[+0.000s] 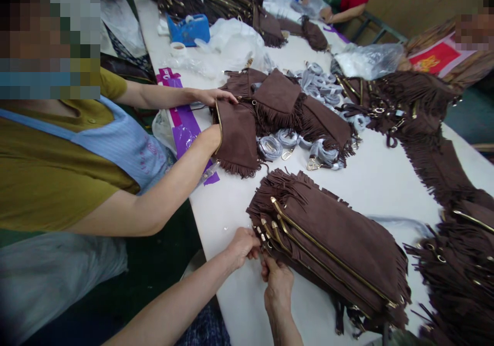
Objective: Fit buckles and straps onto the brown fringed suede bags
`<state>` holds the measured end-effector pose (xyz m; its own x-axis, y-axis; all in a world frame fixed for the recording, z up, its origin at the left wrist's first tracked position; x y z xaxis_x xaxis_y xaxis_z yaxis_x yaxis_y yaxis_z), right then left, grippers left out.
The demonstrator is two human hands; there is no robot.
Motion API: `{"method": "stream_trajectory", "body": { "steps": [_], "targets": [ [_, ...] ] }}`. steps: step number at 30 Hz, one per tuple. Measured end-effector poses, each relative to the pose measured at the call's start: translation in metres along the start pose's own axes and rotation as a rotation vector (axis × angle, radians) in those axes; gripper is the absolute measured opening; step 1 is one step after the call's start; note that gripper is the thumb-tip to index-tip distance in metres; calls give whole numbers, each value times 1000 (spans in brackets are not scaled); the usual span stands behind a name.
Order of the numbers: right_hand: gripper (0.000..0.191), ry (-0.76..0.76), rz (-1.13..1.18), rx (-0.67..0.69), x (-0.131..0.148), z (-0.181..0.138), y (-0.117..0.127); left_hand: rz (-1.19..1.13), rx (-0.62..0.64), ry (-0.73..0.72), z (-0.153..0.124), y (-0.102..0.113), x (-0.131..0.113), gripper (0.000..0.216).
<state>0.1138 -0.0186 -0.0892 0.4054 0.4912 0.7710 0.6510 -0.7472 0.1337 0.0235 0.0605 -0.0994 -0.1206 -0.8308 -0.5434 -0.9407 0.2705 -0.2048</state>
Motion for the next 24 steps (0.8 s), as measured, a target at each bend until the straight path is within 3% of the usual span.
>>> {"method": "stream_trajectory", "body": {
  "steps": [15, 19, 21, 24],
  "targets": [
    [31, 47, 4, 50, 3, -3, -6, 9, 33, -33, 2, -2, 6, 16],
    [31, 108, -39, 49, 0, -3, 4, 29, 4, -19, 2, -2, 5, 15],
    [30, 270, -189, 58, 1, -4, 10, 37, -7, -12, 0, -1, 4, 15],
    [26, 793, -539, 101, 14, -17, 8, 52, -22, 0, -1, -1, 2, 15]
  ]
}}
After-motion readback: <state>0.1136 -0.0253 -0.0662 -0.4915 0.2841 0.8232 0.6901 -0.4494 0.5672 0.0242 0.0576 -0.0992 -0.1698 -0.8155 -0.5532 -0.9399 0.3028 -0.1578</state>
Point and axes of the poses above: each hand's wrist, its own z-axis towards the middle knuckle, its own y-axis out of the back of the hand, x = y × z, the point moved 6 cm from there along z, towards the middle knuckle, and after that the axes turned 4 degrees about z, right-handed, at the moved point
